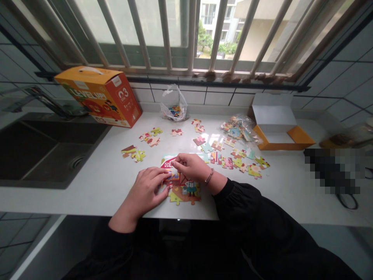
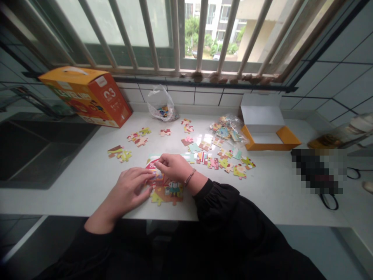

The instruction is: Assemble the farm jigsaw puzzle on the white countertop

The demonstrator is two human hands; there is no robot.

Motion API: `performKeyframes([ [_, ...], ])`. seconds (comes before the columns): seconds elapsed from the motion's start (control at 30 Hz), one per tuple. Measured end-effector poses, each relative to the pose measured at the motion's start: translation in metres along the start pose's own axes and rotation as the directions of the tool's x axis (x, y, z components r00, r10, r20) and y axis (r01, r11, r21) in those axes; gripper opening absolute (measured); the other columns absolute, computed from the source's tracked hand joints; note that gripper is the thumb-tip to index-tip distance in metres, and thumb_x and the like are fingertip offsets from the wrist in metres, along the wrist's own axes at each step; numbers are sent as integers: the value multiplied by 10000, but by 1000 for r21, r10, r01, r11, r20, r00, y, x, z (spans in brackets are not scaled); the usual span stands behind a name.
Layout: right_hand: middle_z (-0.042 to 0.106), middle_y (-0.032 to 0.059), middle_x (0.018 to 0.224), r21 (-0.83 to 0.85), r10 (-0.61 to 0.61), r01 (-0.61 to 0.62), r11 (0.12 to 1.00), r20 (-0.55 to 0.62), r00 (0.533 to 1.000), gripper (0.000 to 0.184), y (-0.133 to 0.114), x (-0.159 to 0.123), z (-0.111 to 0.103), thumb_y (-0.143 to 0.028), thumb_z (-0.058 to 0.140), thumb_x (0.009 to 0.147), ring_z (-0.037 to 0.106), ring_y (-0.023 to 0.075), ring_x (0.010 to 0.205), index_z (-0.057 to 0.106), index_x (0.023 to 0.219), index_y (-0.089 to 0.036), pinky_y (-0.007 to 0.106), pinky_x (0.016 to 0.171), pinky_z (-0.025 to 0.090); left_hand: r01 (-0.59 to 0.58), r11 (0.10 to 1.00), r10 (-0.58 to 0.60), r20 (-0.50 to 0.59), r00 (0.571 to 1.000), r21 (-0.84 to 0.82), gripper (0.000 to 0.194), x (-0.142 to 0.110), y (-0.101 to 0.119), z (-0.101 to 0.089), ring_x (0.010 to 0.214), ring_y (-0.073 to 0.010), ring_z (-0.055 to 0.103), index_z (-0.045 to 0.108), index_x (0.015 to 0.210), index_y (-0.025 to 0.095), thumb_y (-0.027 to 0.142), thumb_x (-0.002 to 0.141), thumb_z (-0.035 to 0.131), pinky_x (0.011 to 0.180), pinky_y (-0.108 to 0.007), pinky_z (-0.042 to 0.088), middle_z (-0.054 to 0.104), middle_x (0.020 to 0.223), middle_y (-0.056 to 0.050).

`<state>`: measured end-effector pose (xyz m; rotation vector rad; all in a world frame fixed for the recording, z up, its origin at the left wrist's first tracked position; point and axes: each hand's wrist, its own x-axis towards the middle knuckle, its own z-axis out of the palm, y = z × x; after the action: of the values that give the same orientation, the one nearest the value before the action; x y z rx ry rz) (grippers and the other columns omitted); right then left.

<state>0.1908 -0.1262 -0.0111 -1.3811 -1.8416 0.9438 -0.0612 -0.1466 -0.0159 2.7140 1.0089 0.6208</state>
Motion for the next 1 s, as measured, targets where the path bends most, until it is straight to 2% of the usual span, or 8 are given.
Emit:
performKeyframes([
  [0.63,665,-36,728,-23,12,-12,1000,4,1000,275,1,0,2,-401,706,1067,571,114,678,710,889,-192,253,677,384,27,998,-26,-16,1000,56,304,0,1,1,1263,-314,668,753,1305,262,291,1011,680,1006,-487,490,736,1355,-93],
  [1.0,669,-35,736,-48,-7,7,999,4,1000,257,2,-1,4,-387,711,1063,571,112,685,711,897,-191,253,677,364,23,998,-22,-19,1000,54,265,0,0,3,1163,-301,682,774,1275,268,368,1037,713,964,-458,518,746,1285,-97],
])
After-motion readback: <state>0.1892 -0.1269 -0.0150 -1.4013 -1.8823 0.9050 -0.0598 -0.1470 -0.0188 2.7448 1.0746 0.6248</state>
